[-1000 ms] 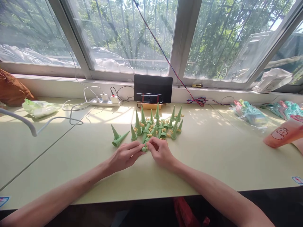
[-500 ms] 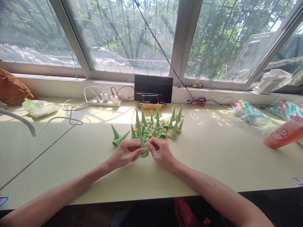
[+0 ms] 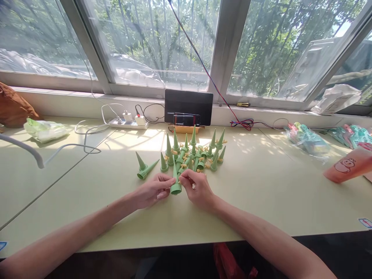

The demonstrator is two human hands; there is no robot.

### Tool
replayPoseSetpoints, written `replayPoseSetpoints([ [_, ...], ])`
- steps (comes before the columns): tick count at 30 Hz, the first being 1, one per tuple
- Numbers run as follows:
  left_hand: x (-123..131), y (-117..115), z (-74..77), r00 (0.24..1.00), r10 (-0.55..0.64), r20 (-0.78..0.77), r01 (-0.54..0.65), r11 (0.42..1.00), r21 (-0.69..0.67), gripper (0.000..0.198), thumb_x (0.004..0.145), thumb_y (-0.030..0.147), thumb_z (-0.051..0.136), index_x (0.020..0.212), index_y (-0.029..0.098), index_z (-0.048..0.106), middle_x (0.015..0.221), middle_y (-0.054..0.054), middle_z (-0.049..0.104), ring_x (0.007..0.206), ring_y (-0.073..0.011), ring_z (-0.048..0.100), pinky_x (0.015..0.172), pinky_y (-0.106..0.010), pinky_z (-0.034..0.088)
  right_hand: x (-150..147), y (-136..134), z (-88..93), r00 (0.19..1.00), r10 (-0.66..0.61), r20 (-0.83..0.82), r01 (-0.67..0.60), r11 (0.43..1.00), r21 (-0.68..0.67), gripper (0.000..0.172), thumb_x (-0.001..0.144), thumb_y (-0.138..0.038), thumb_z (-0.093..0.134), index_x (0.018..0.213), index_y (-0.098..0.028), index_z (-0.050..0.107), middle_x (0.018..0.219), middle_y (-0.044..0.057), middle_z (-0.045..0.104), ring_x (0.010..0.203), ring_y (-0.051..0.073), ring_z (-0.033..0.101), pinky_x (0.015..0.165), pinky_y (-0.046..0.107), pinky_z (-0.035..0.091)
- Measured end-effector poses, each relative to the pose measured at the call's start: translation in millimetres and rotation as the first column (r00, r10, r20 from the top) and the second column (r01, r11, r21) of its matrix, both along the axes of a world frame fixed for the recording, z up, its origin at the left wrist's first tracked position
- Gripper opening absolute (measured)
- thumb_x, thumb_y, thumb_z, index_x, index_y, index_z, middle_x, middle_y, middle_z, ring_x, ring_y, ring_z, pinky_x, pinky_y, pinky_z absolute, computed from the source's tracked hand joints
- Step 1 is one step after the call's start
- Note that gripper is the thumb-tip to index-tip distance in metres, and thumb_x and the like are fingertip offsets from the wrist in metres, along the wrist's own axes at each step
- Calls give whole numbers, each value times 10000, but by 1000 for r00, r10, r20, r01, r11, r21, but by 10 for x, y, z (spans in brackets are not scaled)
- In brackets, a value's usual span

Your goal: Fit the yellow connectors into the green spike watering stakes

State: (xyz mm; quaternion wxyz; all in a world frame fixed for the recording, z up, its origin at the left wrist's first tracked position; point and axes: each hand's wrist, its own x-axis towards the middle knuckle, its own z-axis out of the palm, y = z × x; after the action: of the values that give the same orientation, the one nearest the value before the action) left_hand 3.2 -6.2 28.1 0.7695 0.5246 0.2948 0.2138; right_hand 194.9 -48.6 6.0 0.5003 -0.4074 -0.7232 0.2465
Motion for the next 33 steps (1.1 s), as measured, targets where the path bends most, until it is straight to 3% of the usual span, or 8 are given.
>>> replayPoseSetpoints([
  [5,16,-19,-48,995,95,-35,-85,971,226,496,813,533,708,573,144,514,393,52,429,350,-42,329,377,-196,221,-3,2,20,1000,-6,8,7,1000,-25,222,976,-281,504,773,-194,521,602,-45,459,517,94,369,499,235,294],
  [12,18,-97,31,983,165,-82,-93,830,550,463,909,475,610,595,148,517,426,43,430,378,-67,395,403,-211,291,-9,-8,38,1000,-1,-22,-1,994,-111,252,975,-338,505,764,-201,503,592,-45,424,513,101,363,486,242,288],
  [14,24,-103,16,974,220,-44,-126,698,705,444,925,420,601,585,150,507,494,29,442,423,-73,417,413,-217,301,-12,-12,44,999,8,-46,-15,989,-147,257,974,-344,509,760,-201,496,584,-48,408,508,101,357,477,241,279],
  [18,13,-67,-71,945,321,69,-142,210,967,386,932,276,611,584,156,491,599,14,442,530,-87,396,479,-234,328,-18,-15,66,996,29,-89,-48,975,-216,278,976,-372,516,757,-201,492,556,-57,386,485,97,337,457,241,265],
  [20,-9,-41,-101,949,305,80,-91,20,996,290,947,222,583,668,160,538,633,15,449,542,-90,400,496,-238,344,-23,-14,72,993,38,-115,-66,967,-247,292,977,-395,515,760,-200,494,541,-63,379,471,94,331,446,240,261],
  [25,-64,-17,-87,960,277,39,53,-317,947,143,987,177,503,1099,149,588,729,-5,543,553,-105,490,506,-251,378,-38,-16,69,972,68,-224,-140,936,-324,313,969,-429,536,759,-201,493,532,-72,374,439,83,332,421,235,264],
  [28,-67,-32,-80,956,292,26,81,-349,933,157,990,168,491,1123,144,571,732,-5,548,544,-109,494,500,-255,375,-48,-19,75,955,79,-287,-184,914,-361,323,962,-437,551,747,-203,492,519,-79,357,421,78,329,402,229,253],
  [33,-34,-52,-111,960,276,45,8,-189,982,99,982,173,503,1014,160,597,742,-8,511,578,-108,461,533,-244,388,-50,-15,88,950,88,-301,-202,906,-371,325,958,-440,557,745,-202,500,509,-81,364,419,79,336,397,224,257],
])
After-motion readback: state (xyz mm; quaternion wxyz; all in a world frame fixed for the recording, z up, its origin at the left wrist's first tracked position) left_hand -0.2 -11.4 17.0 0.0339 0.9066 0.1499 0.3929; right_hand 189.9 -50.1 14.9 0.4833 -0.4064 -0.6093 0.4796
